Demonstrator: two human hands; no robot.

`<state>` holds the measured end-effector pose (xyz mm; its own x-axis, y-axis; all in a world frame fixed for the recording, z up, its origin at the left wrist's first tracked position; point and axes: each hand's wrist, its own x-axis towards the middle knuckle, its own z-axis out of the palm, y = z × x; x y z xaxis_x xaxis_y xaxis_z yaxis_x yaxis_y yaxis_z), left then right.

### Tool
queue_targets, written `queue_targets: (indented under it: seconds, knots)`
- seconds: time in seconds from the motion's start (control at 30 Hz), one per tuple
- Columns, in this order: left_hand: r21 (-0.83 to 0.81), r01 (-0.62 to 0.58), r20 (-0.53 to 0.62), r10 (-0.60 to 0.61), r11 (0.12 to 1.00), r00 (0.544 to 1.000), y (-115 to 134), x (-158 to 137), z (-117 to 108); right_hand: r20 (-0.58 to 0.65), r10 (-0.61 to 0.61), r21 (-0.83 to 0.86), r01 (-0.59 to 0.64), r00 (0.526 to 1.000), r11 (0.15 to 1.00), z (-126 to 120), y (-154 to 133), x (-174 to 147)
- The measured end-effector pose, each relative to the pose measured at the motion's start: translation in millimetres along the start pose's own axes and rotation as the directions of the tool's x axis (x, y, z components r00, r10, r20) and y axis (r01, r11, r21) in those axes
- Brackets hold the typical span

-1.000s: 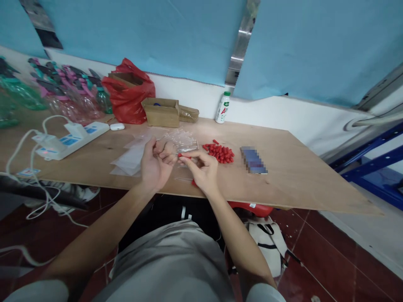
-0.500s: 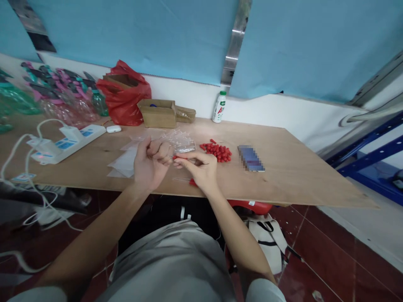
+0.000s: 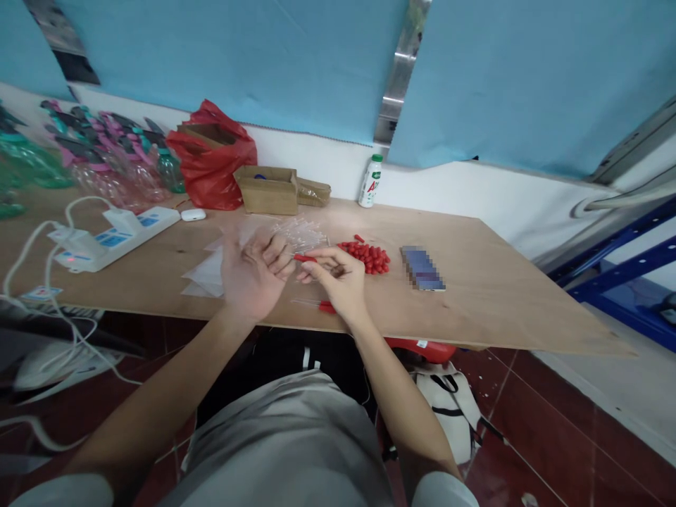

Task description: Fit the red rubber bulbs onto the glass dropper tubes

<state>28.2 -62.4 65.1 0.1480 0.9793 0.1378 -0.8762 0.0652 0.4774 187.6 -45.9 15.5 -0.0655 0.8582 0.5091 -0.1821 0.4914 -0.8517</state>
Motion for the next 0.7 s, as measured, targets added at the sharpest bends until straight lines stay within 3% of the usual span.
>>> queue_targets:
  seconds: [0.23, 0.5, 0.7]
  knots:
    - [0.062, 0.033, 0.024, -0.035, 0.998, 0.999, 1.7, 2.5, -1.0, -0.054, -0.013, 0.029, 0.015, 0.998, 0.999, -1.2, -0.1, 4.1]
    - [0.017, 0.004, 0.03, -0.004, 1.0, 1.0, 7.2, 1.5, -0.2, -0.007, 0.0, 0.041, 0.0, 1.0, 0.999, 3.6, -4.6, 0.9]
    - [0.033, 0.01, 0.059, -0.012, 0.999, 0.998, 6.5, 1.5, -0.9, -0.055, -0.043, 0.015, 0.043, 0.998, 0.999, 4.8, -5.3, -1.9]
